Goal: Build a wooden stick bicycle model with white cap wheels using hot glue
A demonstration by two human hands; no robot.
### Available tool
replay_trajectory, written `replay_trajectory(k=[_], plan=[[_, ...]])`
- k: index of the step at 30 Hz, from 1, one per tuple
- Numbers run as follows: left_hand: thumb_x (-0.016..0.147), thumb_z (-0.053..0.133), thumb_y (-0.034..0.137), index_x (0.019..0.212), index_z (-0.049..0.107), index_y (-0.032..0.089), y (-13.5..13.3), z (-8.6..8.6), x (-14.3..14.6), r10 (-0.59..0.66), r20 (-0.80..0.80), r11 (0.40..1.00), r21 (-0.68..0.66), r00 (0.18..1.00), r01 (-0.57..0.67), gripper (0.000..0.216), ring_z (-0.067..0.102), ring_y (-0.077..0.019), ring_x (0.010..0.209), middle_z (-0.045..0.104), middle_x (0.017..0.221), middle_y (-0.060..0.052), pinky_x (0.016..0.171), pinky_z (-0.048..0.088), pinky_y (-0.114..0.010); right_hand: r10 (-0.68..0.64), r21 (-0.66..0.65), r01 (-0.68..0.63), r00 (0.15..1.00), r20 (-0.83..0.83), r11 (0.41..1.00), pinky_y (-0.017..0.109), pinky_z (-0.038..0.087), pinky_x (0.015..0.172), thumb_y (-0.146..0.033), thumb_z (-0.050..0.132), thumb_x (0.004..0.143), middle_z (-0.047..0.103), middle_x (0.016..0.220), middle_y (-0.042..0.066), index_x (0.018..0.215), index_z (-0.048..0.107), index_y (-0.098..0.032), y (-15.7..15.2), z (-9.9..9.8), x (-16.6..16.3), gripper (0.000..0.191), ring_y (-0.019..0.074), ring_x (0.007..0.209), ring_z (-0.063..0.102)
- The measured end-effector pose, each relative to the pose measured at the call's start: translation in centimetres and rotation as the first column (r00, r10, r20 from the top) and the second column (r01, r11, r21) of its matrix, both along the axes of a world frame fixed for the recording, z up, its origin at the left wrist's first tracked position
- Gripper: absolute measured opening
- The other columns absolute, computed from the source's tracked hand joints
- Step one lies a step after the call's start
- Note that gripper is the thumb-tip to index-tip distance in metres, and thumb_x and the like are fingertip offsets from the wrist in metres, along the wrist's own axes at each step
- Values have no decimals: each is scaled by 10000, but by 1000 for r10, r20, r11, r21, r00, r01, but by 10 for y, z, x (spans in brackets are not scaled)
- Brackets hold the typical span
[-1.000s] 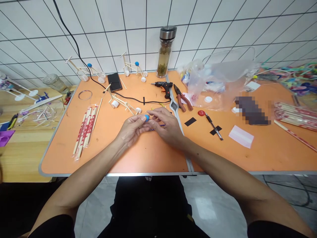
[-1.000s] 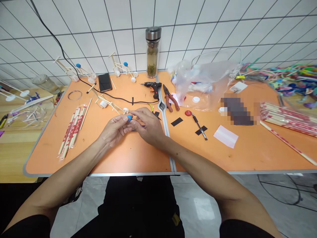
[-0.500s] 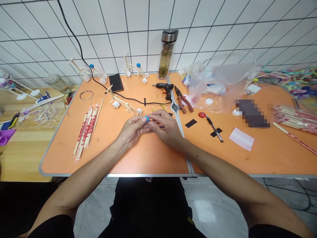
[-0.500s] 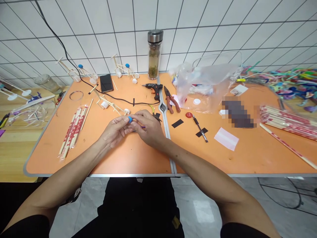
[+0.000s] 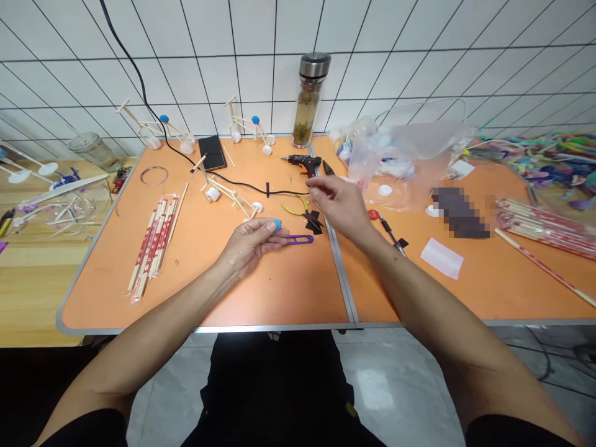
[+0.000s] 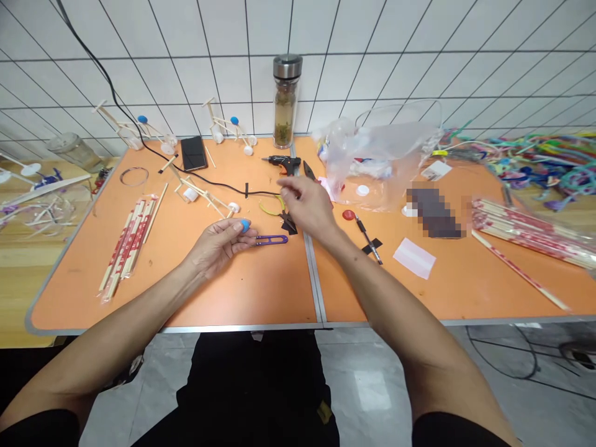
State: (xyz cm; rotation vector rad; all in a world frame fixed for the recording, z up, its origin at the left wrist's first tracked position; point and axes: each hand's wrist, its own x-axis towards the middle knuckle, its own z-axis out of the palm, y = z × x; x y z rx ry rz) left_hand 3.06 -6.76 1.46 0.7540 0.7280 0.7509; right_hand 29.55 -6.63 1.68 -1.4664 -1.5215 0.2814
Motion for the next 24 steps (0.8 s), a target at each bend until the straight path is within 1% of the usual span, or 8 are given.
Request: replay_trajectory(k=[2,5,8,10,13,17,20,24], plan=[[832,1080,349,1027,860,115,0,-2,0,-17,-2,1000,1,1000,17,376,874,-182,799,913,979,-128,771,701,-249,-86,-104,79,994,-71,991,461,655,936,-281,708,994,848,1049,105,1212,877,-168,21,6,23,298,288,977,787],[860,1061,343,1031,863,117,-1,-5,0,-26,-7,1000,-2,1000,26,345,880,-187,823,914,986,-132,798,711,-262,-190,-217,143,959,-212,966,399,639,749,-218,743,944,772,937,101,1229,831,-138,47,13,45,308,270,832,758],[865,1059,347,1037,869,114,0,-9,0,-21,-2,1000,1,1000,21,346,881,-183,827,916,988,-136,815,721,-265,-287,-355,171,908,-304,919,359,585,606,-168,745,908,739,955,96,1369,762,-139,63,18,53,461,249,723,721],[864,1061,353,1045,872,114,0,-10,0,-22,-4,1000,2,1000,22,354,879,-180,820,917,992,-137,804,719,-261,-342,-411,191,878,-334,892,331,566,579,-128,746,877,726,964,81,1413,723,-148,69,19,55,538,225,694,698],[875,1053,358,1048,871,115,0,-11,-1,-23,-15,1000,1,1000,23,350,879,-184,823,917,999,-139,794,714,-263,-379,-431,202,844,-378,879,281,553,580,-77,743,840,710,932,44,1379,698,-168,77,18,58,549,176,671,644],[849,1072,368,1041,877,114,1,-9,-1,-38,-2,999,-3,999,38,373,874,-183,812,914,985,-132,781,703,-256,-426,-439,238,811,-401,866,217,433,499,-29,728,857,669,820,7,1260,690,-177,87,18,60,431,139,602,546],[839,1079,393,1039,879,116,1,-8,-1,-48,-8,999,4,999,48,396,871,-180,805,915,991,-134,768,695,-249,-419,-448,216,803,-424,868,198,364,456,-13,709,889,644,768,-8,1207,678,-181,92,19,59,362,124,559,506],[817,1093,409,1040,879,120,1,-8,-1,-50,-20,999,8,999,50,424,865,-173,793,915,989,-134,758,689,-243,-413,-451,200,796,-442,870,173,303,425,16,696,888,656,767,-7,1151,665,-186,98,20,57,333,102,538,480]])
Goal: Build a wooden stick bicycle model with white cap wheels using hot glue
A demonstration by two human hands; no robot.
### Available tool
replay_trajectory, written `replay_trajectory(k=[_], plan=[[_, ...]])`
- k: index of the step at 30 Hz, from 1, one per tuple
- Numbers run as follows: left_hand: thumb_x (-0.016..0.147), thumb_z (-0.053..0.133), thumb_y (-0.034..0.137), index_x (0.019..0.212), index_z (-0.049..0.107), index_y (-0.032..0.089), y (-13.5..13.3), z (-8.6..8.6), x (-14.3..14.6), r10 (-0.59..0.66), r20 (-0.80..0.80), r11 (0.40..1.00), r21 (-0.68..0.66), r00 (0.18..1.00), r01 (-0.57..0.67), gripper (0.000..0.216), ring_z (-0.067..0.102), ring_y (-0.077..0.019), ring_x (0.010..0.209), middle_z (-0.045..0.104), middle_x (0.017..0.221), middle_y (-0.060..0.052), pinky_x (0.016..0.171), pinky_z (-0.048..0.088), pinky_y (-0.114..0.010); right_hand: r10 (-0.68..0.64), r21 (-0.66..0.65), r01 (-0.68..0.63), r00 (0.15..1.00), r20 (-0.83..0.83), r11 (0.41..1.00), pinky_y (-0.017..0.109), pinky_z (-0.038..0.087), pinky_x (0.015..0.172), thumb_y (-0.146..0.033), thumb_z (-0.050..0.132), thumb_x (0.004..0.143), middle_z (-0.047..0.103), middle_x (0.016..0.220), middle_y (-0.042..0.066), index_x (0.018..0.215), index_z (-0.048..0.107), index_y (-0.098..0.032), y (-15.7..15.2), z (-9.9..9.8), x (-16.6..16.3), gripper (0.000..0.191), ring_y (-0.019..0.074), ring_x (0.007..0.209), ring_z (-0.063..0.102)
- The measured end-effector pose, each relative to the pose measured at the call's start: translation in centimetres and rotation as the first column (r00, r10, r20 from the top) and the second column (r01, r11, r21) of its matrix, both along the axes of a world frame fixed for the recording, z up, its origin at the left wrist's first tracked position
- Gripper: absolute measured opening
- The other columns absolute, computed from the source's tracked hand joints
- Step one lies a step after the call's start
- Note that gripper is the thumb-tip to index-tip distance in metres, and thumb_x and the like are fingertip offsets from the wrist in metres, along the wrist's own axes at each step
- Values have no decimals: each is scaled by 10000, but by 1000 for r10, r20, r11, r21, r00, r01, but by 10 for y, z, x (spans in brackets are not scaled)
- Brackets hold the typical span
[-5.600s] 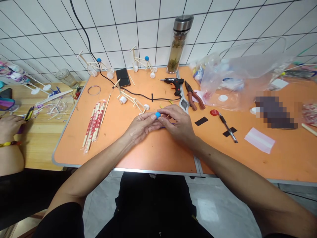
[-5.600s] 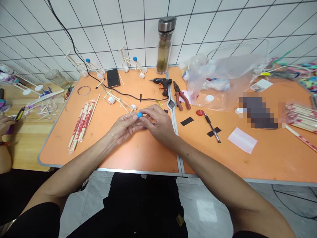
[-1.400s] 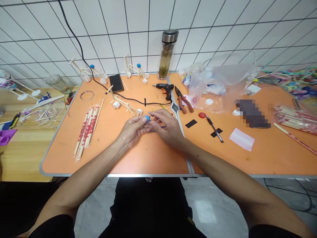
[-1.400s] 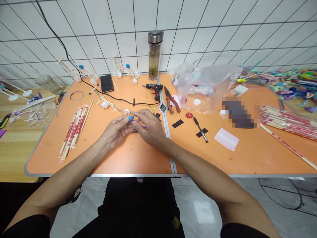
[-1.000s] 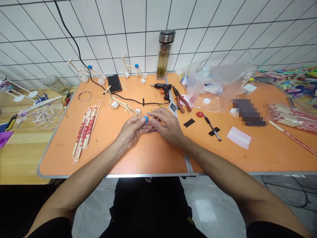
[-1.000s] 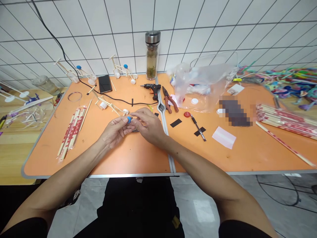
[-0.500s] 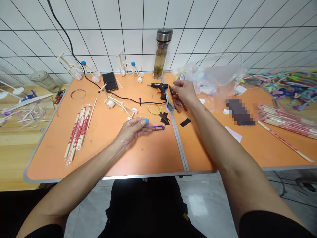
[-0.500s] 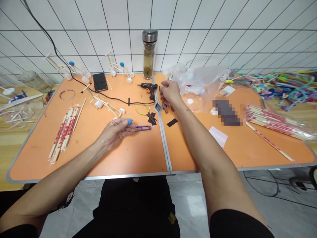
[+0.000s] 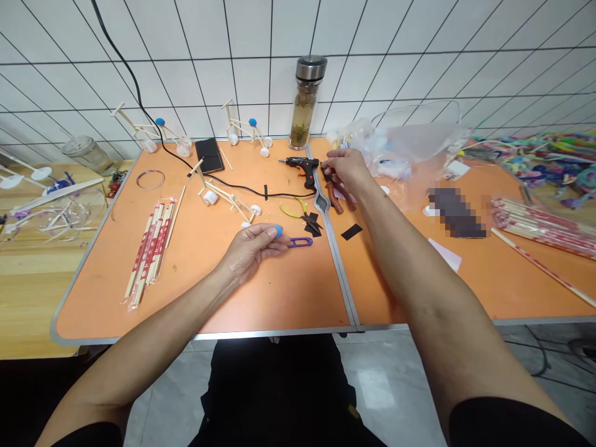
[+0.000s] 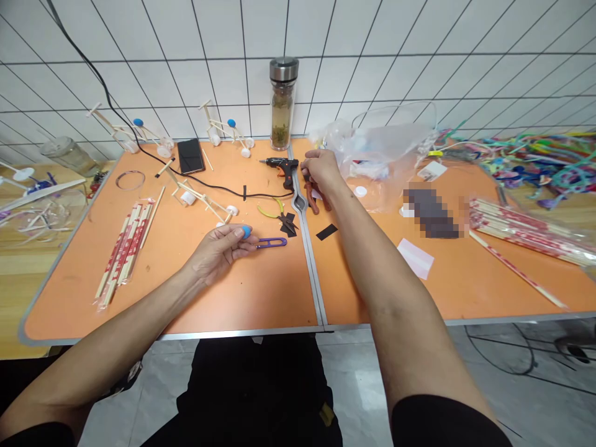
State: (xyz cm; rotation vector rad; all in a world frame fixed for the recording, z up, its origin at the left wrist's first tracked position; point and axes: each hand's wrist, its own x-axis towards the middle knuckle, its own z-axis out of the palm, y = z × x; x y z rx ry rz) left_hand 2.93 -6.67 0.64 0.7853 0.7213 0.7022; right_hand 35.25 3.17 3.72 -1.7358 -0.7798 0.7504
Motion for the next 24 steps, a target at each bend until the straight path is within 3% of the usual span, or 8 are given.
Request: replay_trajectory(k=[6,13,20,22,24], plan=[[813,1093,436,1048,880,120,-1,-1,1,4,2,1000,1,1000,-4,448,872,-185,818,916,1002,-138,784,694,-259,-29,6,29,999,-44,1000,170,292,401,-5,738,894,662,740,-22,1096,640,-210,8,-4,2,304,82,473,423],[788,1099,438,1046,887,136,0,-3,0,10,-15,1000,-5,1000,-10,451,872,-191,831,911,966,-119,778,698,-262,-18,30,22,994,-108,999,166,346,434,-9,786,843,668,745,-24,1052,625,-221,15,-11,4,339,82,497,497],[748,1128,460,1033,879,128,-1,3,0,3,-4,1000,-10,1000,-3,504,863,-164,791,917,974,-119,753,695,-231,-59,24,61,997,-58,998,191,318,446,-16,671,868,620,708,-35,1283,685,-160,10,-9,-1,440,118,532,482],[772,1116,446,1040,875,128,-1,4,1,-4,-8,1000,-7,1000,4,481,866,-168,793,917,979,-122,753,698,-237,-52,22,52,999,-2,998,209,364,479,-51,664,908,615,727,-28,1377,692,-142,7,-9,-3,478,140,565,513],[783,1108,434,1041,871,123,-2,3,1,-8,-8,1000,-4,1000,8,468,866,-170,796,916,976,-125,763,704,-242,-19,44,16,997,71,999,244,488,569,-84,679,932,666,806,0,1409,712,-143,1,-8,-7,483,166,648,600]])
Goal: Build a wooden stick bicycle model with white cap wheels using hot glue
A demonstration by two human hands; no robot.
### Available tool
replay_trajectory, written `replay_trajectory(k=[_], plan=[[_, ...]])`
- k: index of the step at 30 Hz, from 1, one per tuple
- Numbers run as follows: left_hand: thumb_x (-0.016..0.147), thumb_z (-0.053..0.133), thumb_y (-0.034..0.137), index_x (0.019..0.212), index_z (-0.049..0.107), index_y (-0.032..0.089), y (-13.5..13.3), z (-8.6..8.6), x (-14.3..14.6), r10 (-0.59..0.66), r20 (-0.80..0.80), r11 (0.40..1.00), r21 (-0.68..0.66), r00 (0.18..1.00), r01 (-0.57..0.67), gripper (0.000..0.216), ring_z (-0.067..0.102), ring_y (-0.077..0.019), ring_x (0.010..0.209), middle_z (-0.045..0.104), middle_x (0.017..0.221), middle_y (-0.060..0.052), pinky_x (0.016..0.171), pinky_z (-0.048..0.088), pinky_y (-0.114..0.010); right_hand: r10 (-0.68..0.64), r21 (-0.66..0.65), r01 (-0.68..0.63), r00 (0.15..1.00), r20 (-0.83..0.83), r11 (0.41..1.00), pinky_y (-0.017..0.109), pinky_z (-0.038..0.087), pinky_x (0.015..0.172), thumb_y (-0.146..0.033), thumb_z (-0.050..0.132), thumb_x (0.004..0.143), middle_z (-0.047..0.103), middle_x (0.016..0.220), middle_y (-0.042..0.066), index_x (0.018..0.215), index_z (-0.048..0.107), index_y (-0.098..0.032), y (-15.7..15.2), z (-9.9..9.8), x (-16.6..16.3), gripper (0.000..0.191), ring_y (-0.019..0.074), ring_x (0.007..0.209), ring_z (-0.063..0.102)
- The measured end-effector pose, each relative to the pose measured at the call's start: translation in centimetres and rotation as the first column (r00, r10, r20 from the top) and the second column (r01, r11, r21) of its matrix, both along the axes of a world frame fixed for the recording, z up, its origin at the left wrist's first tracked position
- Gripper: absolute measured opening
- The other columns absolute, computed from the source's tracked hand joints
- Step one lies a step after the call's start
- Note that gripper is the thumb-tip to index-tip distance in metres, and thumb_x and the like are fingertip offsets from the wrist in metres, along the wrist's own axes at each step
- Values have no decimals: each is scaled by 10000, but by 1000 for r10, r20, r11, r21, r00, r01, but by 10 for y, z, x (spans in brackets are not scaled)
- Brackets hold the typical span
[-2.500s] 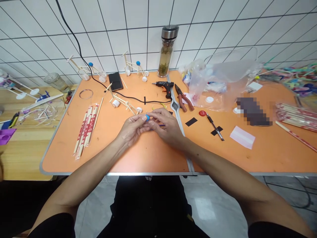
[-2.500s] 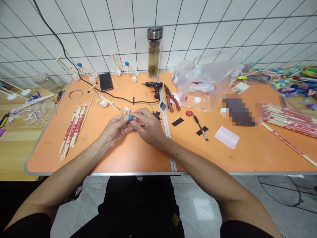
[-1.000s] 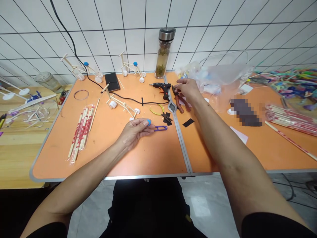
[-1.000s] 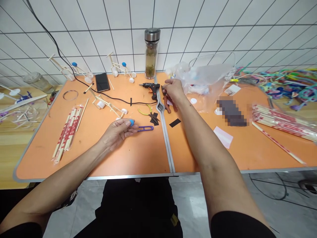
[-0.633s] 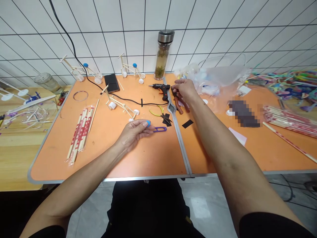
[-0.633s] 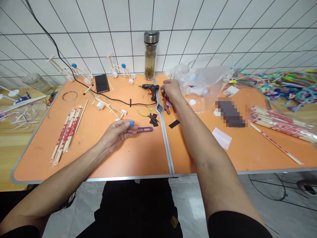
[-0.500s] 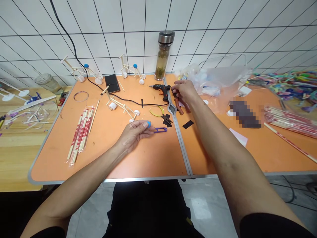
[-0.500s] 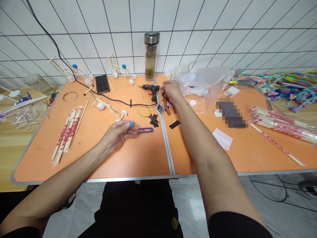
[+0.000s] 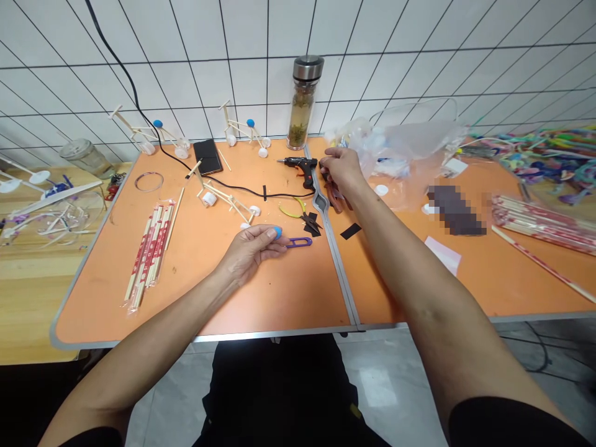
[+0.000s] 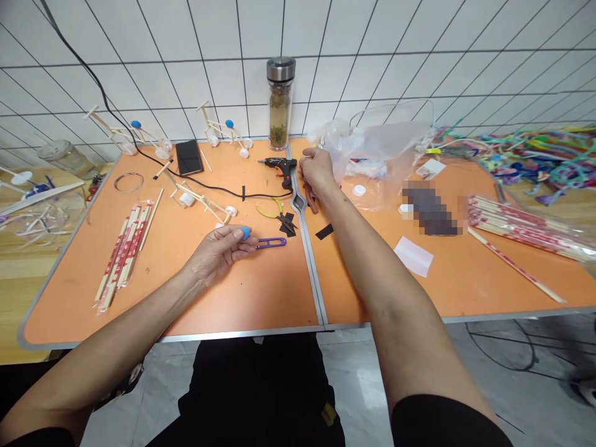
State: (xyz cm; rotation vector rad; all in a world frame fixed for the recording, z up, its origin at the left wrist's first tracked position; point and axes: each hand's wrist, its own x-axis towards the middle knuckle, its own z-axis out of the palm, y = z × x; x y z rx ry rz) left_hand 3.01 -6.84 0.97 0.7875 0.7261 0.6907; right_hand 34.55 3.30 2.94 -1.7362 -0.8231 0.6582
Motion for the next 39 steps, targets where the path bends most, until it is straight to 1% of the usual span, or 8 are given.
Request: replay_trajectory(k=[3,6,9,11,15,23,32,39], plan=[[805,1091,412,1045,862,122,0,-2,0,-6,1,1000,1,1000,6,441,868,-177,807,917,990,-134,787,710,-261,81,90,-98,982,171,991,338,648,876,-86,692,935,795,1060,73,1321,778,-160,-19,3,-17,403,207,901,746],[830,1073,392,1056,854,129,-1,-1,0,-13,2,1000,2,1000,13,410,869,-180,815,920,1015,-138,791,704,-269,261,162,-333,899,352,929,424,633,1109,-147,655,1008,858,1241,100,1283,826,-196,-58,8,-47,328,249,1144,790],[803,1095,417,1053,859,126,-1,1,-1,-26,26,1000,15,999,26,450,865,-171,811,919,1013,-136,788,701,-254,409,174,-566,745,528,806,446,650,1070,-288,666,1094,877,1317,110,1301,858,-224,-106,7,-79,290,281,1183,810],[762,1122,441,1042,872,124,0,2,-1,-42,46,999,25,998,41,491,858,-160,795,911,964,-116,783,701,-239,459,182,-690,630,626,700,447,660,1002,-393,667,1141,887,1237,120,1292,864,-225,-132,0,-94,300,286,1111,818],[714,1150,451,978,870,141,1,-1,1,-35,65,999,6,997,35,493,834,-142,756,880,870,-64,751,693,-221,409,261,-734,596,691,627,410,664,933,-518,644,1198,869,1276,132,1392,820,-222,-154,-18,-104,395,258,1077,828],[808,1092,441,963,837,130,1,-12,3,-20,79,999,-32,997,23,431,834,-169,802,883,939,-95,748,666,-263,335,234,-706,568,752,669,478,703,971,-476,756,1131,871,1302,119,1420,826,-310,-157,-32,-104,340,327,1178,844],[700,1140,575,1028,871,129,-1,-19,5,-96,94,995,0,991,97,615,809,-145,781,861,897,-75,854,643,-300,241,276,-663,577,780,696,483,692,805,-301,734,1130,887,1162,104,1245,854,-323,-160,-29,-108,168,319,1043,868],[682,1143,598,1014,885,125,-1,-20,6,-115,128,993,0,985,115,633,807,-141,818,868,926,-85,872,638,-297,187,307,-662,565,803,683,512,701,824,-310,761,1127,888,1205,117,1336,832,-330,-160,-33,-107,222,342,1086,873]])
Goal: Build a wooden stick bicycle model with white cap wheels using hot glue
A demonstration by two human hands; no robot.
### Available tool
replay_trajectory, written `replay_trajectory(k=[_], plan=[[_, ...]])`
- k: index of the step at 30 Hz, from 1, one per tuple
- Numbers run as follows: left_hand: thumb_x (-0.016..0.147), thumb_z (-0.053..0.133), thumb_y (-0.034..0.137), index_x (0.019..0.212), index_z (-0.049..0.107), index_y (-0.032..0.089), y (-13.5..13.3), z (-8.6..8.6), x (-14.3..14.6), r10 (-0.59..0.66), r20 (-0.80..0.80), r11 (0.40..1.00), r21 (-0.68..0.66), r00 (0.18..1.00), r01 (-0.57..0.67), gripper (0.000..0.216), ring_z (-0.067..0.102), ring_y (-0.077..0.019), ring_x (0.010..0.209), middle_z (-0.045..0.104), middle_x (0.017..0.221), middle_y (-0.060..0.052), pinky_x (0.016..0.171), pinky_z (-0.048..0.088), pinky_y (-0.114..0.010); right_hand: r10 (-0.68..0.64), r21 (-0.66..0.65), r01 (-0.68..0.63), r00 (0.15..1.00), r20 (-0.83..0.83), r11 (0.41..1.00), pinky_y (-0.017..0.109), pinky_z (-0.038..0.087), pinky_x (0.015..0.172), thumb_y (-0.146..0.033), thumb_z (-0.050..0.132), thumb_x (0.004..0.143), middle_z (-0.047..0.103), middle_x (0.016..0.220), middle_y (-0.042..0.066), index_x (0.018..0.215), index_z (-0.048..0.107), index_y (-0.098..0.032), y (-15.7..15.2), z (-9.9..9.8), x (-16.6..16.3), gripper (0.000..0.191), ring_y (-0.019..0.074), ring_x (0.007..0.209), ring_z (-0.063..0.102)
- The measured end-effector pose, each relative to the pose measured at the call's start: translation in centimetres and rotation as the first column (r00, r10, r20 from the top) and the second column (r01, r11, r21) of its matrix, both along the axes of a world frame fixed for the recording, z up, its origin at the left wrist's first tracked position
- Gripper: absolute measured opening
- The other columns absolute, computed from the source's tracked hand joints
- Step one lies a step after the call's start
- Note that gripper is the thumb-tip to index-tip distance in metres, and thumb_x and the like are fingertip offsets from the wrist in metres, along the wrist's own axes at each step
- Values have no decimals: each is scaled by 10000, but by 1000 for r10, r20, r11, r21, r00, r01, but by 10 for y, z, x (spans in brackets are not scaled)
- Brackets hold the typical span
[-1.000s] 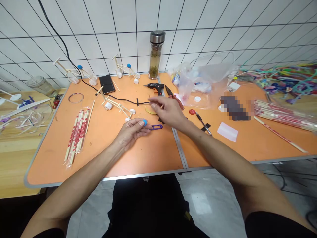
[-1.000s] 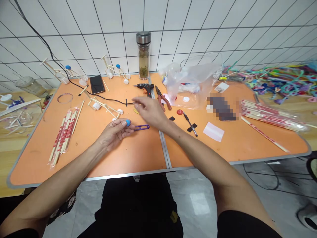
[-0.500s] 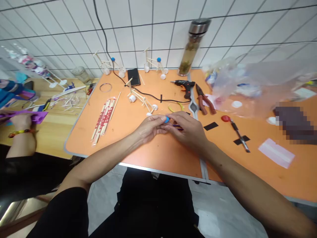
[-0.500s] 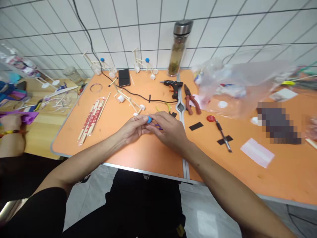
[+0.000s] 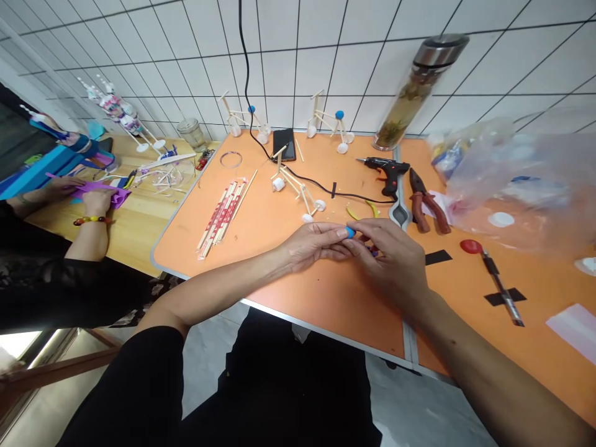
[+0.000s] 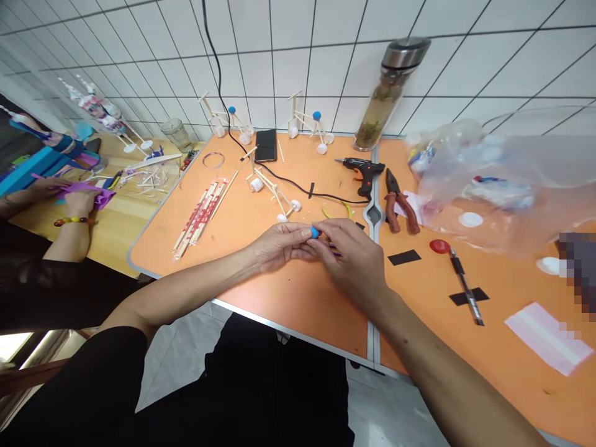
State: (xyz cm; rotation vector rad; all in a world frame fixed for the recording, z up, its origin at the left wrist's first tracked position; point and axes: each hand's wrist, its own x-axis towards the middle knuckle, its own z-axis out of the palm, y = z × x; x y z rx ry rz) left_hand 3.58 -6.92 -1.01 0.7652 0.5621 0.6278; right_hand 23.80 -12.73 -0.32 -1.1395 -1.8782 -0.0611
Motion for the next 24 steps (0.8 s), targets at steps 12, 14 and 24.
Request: replay_trajectory(k=[12,14,24], plan=[[675,1149,584,1013,906,125,-4,9,-2,45,-43,999,14,998,-45,620,828,-154,830,895,968,-103,868,653,-290,34,-66,-42,992,-122,997,516,731,893,-335,750,1105,881,1169,107,1264,875,-346,-3,3,-8,203,331,1079,857],[690,1150,560,1019,911,133,-4,12,-2,59,-48,998,18,997,-58,590,852,-164,865,909,991,-106,879,666,-280,61,-131,-85,981,-182,988,498,718,897,-378,752,1090,879,1164,110,1237,872,-312,1,10,-2,200,310,1018,840],[676,1168,493,1001,899,137,-6,14,-1,53,-82,998,-22,995,-55,552,896,-211,864,929,1030,-148,838,723,-297,-588,-699,23,560,-583,715,220,392,471,-158,584,1055,781,1085,68,1501,640,-145,94,60,83,450,121,624,579]])
